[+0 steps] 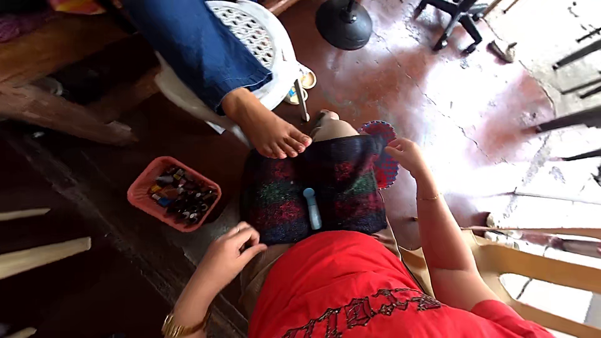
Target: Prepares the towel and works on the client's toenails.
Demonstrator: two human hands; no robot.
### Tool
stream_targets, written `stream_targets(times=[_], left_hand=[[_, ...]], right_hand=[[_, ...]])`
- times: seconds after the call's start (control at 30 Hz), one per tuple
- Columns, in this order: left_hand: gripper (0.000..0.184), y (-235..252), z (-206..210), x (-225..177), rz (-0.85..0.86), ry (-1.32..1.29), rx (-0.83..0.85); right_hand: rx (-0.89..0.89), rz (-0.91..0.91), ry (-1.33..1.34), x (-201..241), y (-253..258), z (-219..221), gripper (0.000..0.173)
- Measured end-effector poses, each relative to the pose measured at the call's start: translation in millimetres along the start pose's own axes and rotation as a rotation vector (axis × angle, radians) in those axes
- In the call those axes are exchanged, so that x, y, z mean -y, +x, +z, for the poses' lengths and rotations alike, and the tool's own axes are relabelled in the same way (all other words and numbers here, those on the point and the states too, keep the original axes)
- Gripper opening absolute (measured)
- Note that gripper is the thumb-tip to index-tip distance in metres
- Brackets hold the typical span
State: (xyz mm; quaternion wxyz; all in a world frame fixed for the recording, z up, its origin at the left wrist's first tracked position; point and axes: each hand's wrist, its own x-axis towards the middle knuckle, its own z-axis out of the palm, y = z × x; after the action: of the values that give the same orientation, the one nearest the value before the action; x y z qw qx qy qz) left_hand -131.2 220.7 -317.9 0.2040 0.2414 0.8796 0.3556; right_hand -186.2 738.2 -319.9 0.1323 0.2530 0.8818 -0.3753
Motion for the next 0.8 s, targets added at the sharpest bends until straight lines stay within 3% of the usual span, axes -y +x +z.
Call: stream_targets(times=[0.2, 0.37, 0.5, 0.67, 0.8], left_hand=[[0.042, 2, -9, -3, 0.018, -0.174, 0.000], [0.031, 51, -7, -30, -0.046, -0.297, -0.144], [0.026, 74, 1, -43, 0.005, -0.371, -0.110], [0.025, 92, 19, -53, 0.040, -0.348, -0.106], [0.013, 105, 34, -74, -0.046, -0.647, -0.110]], right_hand=[[-0.009, 0.102, -0.112, -76, 20, 52, 0.021], [0.014, 0.235, -0.253, -66, 31, 105, 0.019], [-0.008, 0.148, -0.299, -52, 39, 124, 0.019], [0.032, 0.279, -0.305, -43, 48, 143, 0.030], [0.075, 0.339, -0.209, -36, 51, 141, 0.029]])
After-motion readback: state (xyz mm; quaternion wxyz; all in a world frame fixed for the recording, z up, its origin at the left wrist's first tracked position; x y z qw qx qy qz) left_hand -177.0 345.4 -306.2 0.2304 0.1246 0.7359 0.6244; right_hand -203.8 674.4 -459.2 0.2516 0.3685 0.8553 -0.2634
